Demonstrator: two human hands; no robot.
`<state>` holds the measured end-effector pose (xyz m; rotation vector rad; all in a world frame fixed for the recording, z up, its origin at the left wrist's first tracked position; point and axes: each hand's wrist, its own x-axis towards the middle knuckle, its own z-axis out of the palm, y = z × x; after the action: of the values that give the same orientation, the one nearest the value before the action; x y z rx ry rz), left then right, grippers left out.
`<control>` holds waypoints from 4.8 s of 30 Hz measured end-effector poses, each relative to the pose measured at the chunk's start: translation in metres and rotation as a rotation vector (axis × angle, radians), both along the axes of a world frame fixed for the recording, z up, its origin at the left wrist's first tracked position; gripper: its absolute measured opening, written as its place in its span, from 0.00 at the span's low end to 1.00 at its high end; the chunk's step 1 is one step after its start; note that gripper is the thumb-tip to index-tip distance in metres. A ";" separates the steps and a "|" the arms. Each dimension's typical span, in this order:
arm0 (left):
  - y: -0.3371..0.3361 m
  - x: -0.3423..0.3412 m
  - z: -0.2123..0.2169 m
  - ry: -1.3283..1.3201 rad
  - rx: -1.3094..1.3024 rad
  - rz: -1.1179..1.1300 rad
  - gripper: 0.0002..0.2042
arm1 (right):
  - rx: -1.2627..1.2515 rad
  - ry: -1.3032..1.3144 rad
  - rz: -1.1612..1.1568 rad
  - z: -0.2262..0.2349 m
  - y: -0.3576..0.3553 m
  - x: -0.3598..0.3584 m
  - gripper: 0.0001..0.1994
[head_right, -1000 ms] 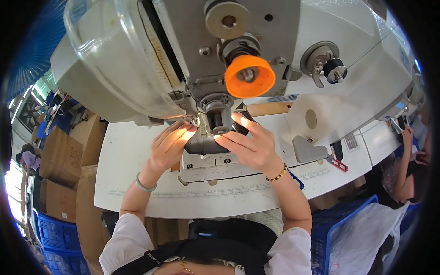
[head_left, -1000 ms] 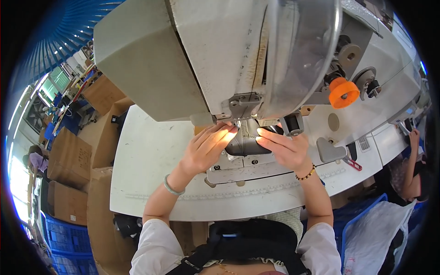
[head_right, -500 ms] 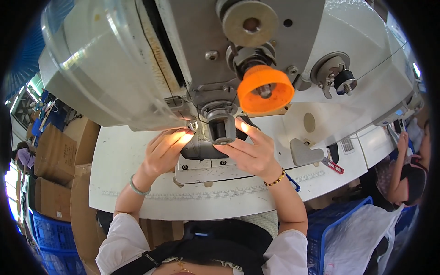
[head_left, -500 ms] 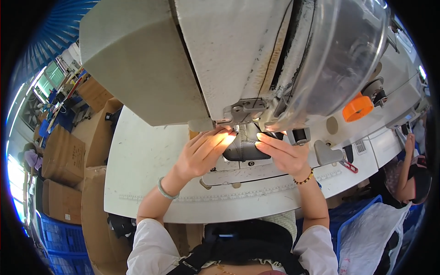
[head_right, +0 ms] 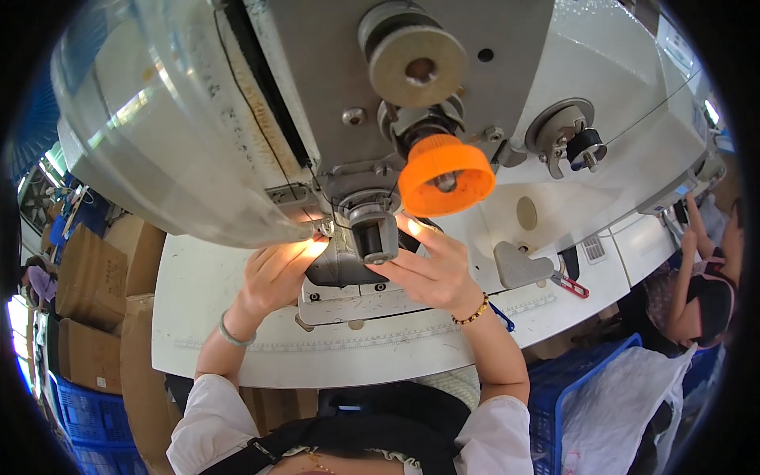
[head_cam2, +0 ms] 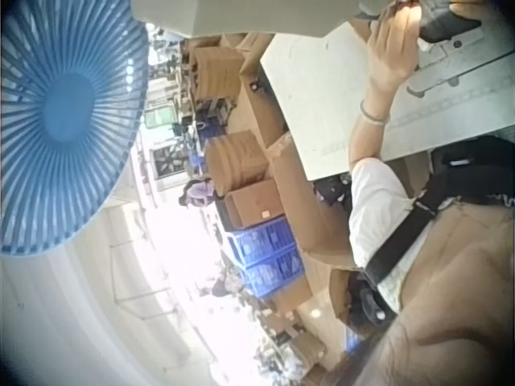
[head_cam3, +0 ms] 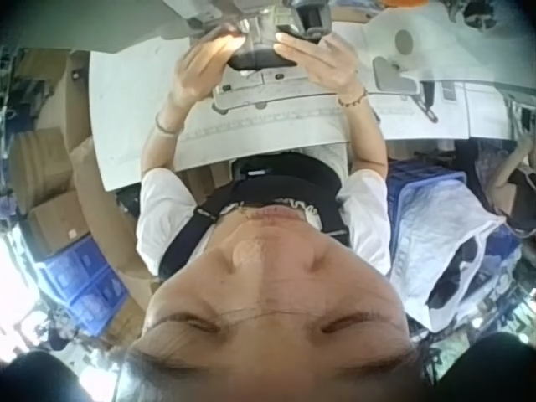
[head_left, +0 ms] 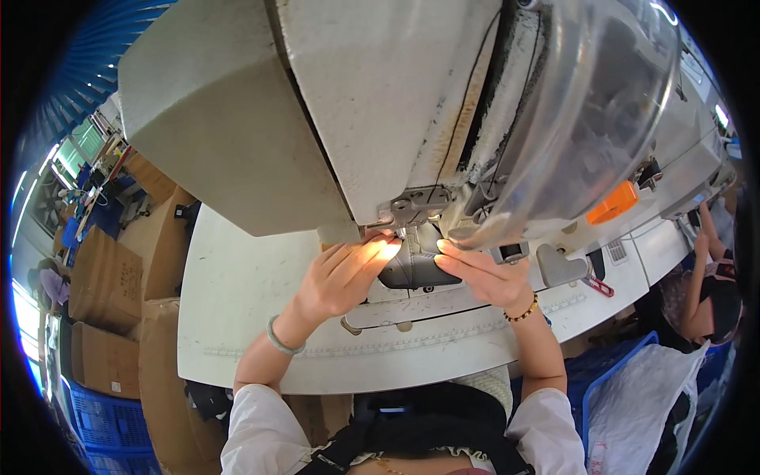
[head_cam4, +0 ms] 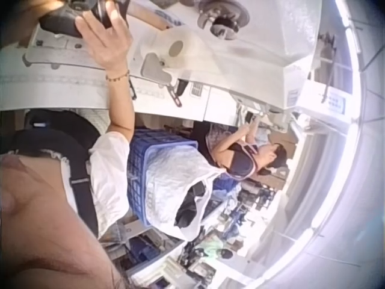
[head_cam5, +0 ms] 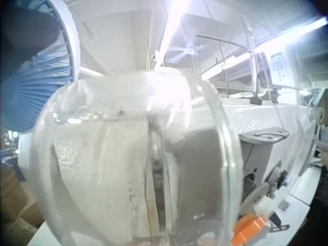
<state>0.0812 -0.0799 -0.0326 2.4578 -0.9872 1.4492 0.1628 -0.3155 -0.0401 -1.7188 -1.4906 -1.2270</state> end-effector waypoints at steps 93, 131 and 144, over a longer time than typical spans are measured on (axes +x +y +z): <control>-0.006 0.008 -0.007 -0.130 -0.084 -0.070 0.10 | 0.133 0.120 0.057 0.004 0.008 0.018 0.10; 0.000 0.024 -0.018 -0.146 -0.153 -0.032 0.16 | 0.261 0.437 0.171 0.005 0.024 0.025 0.11; 0.000 0.023 -0.015 -0.101 -0.187 -0.011 0.14 | 0.264 0.537 0.204 0.002 0.024 0.028 0.13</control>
<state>0.1043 -0.0800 -0.0472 2.2646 -0.8382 1.5969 0.1905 -0.2915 -0.0383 -1.5166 -1.0933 -0.7372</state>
